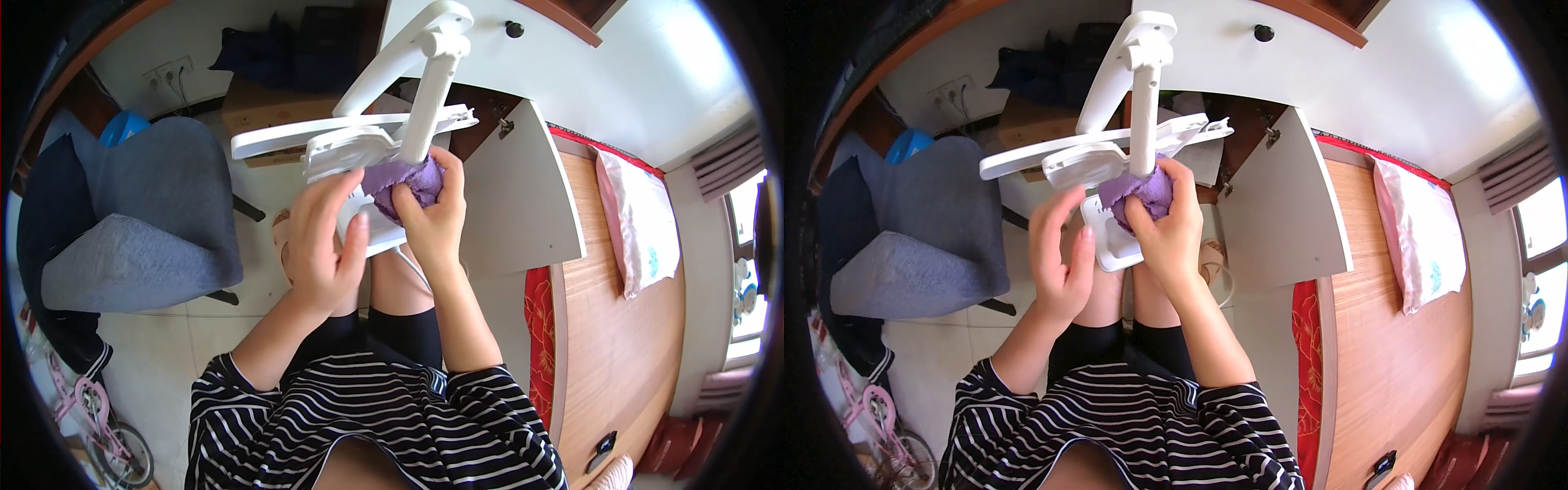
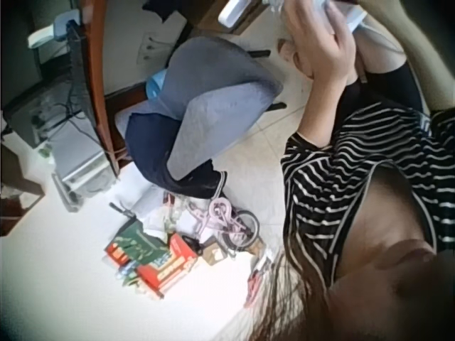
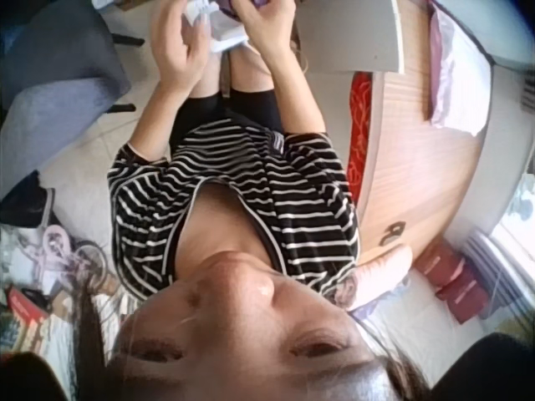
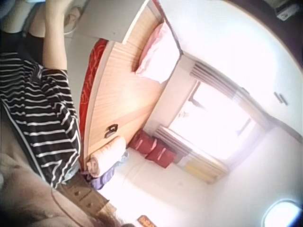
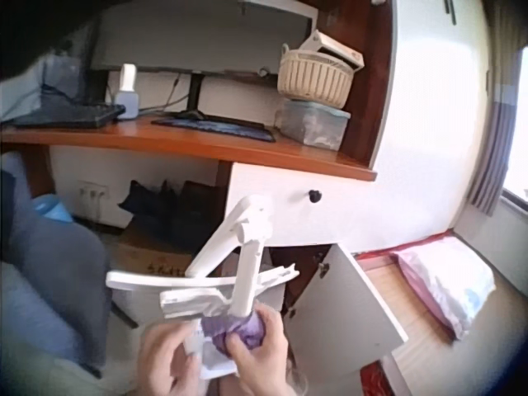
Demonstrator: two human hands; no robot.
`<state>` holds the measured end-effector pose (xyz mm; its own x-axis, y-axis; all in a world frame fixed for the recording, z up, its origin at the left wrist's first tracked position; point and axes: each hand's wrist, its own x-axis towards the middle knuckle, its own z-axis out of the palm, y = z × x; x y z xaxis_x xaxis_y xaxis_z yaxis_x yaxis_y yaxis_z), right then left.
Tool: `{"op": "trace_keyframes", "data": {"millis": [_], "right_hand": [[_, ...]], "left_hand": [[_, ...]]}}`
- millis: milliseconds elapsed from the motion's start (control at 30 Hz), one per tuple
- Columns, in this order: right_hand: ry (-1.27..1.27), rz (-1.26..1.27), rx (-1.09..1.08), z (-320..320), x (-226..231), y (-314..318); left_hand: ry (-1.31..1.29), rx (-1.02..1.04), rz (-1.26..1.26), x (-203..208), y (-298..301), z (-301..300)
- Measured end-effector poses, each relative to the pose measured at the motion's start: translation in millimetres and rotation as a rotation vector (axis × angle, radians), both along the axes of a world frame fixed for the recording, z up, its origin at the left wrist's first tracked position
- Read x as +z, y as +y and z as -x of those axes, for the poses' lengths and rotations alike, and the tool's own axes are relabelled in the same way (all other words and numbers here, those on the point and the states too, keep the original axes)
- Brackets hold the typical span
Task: The person wipes a white plastic power stand with a purple cloth, rinses the cloth in a bucket of water, and then continues wiping different parts of the stand.
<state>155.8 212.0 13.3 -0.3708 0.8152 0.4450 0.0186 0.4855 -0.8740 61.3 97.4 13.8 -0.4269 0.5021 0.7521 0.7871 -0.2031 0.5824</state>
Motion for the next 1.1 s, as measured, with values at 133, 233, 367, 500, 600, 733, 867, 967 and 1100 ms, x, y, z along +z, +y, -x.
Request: {"op": "trace_keyframes", "data": {"millis": [133,233,367,500,600,733,867,967,1100], "right_hand": [[-0.015,-0.048,-0.003,-8,-14,-1],[-0.02,-0.117,-0.003,-10,-21,-3],[0.031,0.051,0.011,-20,-3,4],[0.499,0.214,-0.045,-28,30,14],[0.502,0.065,0.077,-13,64,13],[0.059,-0.136,-0.013,17,98,6],[-0.071,-0.002,-0.087,25,121,6],[-0.048,-0.065,-0.083,27,115,7],[0.089,-0.009,0.051,18,107,9]], "left_hand": [[0.285,0.159,0.028,45,37,-5],[0.222,0.1,0.146,53,49,-12],[0.232,0.087,0.081,47,55,-3],[0.214,0.1,0.127,45,55,-6],[0.257,0.15,0.143,41,54,-4],[0.281,0.163,0.187,36,50,-2],[0.209,0.12,0.163,36,48,-5],[0.267,0.131,0.136,35,45,-5],[0.287,0.181,0.152,34,25,-10]]}}
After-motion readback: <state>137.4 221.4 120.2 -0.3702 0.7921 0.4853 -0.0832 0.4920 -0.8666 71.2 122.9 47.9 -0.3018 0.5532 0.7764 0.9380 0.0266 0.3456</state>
